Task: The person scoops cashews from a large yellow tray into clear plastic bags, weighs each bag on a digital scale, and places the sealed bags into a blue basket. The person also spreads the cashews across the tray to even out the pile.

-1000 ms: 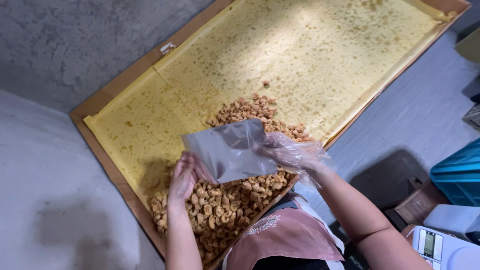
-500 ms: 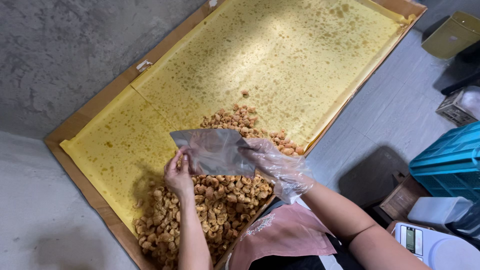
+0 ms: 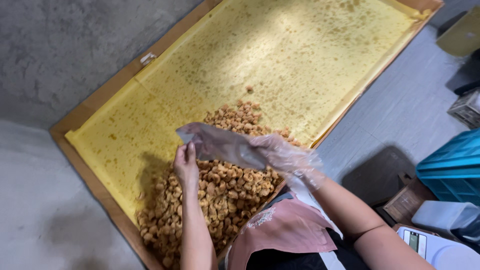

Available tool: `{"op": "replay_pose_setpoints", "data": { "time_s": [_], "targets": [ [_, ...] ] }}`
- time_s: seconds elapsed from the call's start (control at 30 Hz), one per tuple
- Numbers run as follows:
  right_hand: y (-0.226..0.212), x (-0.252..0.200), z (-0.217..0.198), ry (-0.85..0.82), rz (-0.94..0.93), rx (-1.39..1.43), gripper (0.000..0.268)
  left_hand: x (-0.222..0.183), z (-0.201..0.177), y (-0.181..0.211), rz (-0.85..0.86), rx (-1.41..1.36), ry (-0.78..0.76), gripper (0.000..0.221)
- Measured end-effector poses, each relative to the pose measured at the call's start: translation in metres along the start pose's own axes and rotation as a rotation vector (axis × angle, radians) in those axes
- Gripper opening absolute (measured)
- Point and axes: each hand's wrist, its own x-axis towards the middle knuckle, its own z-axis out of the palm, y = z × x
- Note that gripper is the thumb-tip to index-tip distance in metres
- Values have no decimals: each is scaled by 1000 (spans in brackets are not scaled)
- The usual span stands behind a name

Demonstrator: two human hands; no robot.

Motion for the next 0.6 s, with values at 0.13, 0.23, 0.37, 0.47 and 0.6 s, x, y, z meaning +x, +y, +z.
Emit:
{"op": "replay_pose_setpoints", "data": {
  "time_s": [0.13, 0.23, 0.37, 0.47, 0.6],
  "targets": [
    [40, 16, -28, 20, 292, -281, 25, 2, -2, -16, -57, -295, -82, 29],
    [71, 21, -45, 72, 229, 126, 21, 2, -11, -21, -203, -475, -143, 23],
    [83, 28, -55, 171, 62, 593, 28, 3, -23, 3, -302, -511, -297, 32],
    [63, 25, -52, 134, -49, 370, 21, -3, -20, 41, -392, -39, -326, 41],
    [29, 25, -35, 129, 207, -329, 33, -21, -6, 97, 65, 18, -386, 43]
  ]
}}
